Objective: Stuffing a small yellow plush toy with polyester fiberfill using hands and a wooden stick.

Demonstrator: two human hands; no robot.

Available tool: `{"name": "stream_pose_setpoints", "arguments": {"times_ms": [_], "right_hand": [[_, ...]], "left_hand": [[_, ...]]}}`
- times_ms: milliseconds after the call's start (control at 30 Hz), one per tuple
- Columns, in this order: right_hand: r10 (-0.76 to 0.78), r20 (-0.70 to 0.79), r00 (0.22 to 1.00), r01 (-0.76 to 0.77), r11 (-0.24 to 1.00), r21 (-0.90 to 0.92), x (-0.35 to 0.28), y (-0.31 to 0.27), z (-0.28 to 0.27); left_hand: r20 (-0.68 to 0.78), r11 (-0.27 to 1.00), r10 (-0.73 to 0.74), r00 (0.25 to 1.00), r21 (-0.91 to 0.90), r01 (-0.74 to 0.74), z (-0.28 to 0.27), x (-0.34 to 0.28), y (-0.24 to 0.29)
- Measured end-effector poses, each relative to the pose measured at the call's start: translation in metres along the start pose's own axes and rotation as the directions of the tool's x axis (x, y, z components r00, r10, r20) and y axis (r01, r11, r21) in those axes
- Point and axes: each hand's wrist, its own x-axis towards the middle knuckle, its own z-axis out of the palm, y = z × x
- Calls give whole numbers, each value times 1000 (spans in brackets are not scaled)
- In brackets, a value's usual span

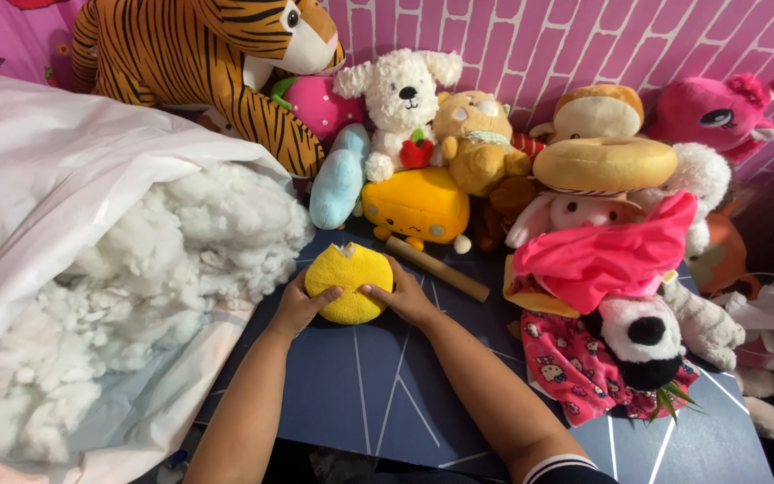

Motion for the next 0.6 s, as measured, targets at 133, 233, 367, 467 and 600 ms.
{"name": "stream_pose_setpoints", "arguments": {"times_ms": [133, 233, 367, 467, 600], "right_hand": [[5, 3, 1000, -5, 1000, -14, 0, 3, 0], [2, -10, 1000, -2, 1000, -2, 0, 0, -1], [-16, -18, 1000, 16, 1000, -8, -4, 0, -1], [-23, -26, 999, 23, 1000, -22, -8, 0, 1], [-42, -41, 998, 40, 998, -43, -13, -3, 2]], "left_hand": [[9, 1000, 8, 1000, -10, -8, 2, 0, -2], [10, 1000, 19, 1000, -25, -19, 1, 2, -3], [16, 998, 50, 999, -49, -49, -1, 3, -11], [16, 997, 63, 998, -51, -62, -1, -1, -15], [19, 996, 76, 997, -39, -76, -2, 1, -23]]}}
